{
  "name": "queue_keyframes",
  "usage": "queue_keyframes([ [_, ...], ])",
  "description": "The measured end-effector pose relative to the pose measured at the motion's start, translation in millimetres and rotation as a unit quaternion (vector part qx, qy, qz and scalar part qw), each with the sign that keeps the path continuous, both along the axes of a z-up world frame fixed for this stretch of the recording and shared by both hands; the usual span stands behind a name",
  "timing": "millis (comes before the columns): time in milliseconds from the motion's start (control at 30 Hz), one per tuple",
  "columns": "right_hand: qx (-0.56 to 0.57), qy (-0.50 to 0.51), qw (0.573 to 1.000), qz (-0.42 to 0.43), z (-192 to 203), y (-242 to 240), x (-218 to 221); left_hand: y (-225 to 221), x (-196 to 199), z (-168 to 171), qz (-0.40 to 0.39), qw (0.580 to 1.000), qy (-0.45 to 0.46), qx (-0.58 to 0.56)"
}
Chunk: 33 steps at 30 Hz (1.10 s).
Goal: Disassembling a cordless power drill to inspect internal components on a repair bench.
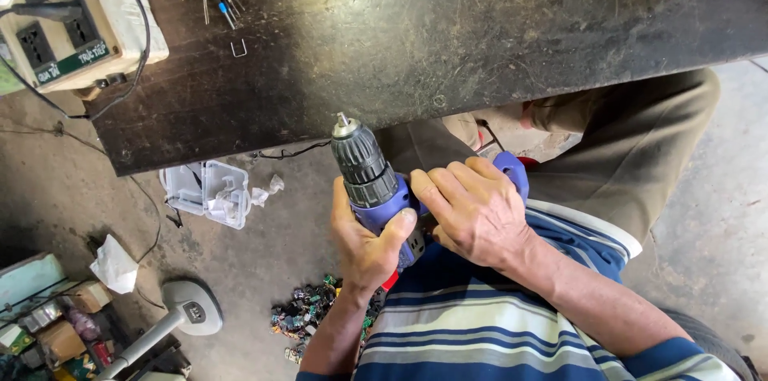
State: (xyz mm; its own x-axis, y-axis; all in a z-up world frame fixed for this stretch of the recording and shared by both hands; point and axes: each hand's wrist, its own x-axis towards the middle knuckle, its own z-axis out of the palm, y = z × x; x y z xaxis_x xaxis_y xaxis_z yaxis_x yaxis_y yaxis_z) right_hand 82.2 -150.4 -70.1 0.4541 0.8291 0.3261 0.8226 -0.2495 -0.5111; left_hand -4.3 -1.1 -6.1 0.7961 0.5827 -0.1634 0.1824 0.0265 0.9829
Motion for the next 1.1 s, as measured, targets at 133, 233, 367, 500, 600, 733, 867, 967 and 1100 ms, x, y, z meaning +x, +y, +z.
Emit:
queue_keyframes([
  [133, 0.037, -0.004, 0.999, -0.013, 10.8, 4.2, 3.6, -0.2, 8.9, 11.3, -0.029, 0.999, -0.034, 0.026],
  [233, 0.049, -0.016, 0.998, -0.022, 17.4, 6.2, 6.4, -2.3, 5.4, 10.5, -0.023, 0.999, -0.021, 0.040],
  [367, 0.067, -0.020, 0.997, -0.027, 13.7, 4.7, 4.3, -2.8, -10.4, -9.2, -0.012, 0.999, -0.033, 0.035],
  [500, 0.068, -0.022, 0.997, -0.009, 6.1, -2.4, 3.1, -3.1, -5.7, -3.3, -0.031, 0.999, -0.028, 0.026],
  [600, 0.084, -0.017, 0.995, -0.049, 30.8, 6.0, 16.1, -2.3, -13.7, -13.1, -0.022, 0.997, 0.014, 0.077],
  [733, 0.096, -0.011, 0.992, -0.080, 17.8, 2.2, 13.6, -3.2, -2.9, -4.7, -0.022, 0.999, 0.012, 0.031],
  [867, 0.135, -0.022, 0.988, -0.067, 12.2, 1.9, 15.2, -2.4, -3.7, -10.3, -0.034, 0.999, 0.013, -0.039],
  [967, 0.143, -0.019, 0.987, -0.064, 16.6, 5.1, 15.3, -3.5, -12.5, -24.4, -0.032, 0.996, -0.003, -0.087],
  [1100, 0.155, -0.024, 0.986, -0.063, 20.1, 9.2, 19.0, -3.6, -15.6, -29.4, -0.030, 0.992, -0.026, -0.116],
])
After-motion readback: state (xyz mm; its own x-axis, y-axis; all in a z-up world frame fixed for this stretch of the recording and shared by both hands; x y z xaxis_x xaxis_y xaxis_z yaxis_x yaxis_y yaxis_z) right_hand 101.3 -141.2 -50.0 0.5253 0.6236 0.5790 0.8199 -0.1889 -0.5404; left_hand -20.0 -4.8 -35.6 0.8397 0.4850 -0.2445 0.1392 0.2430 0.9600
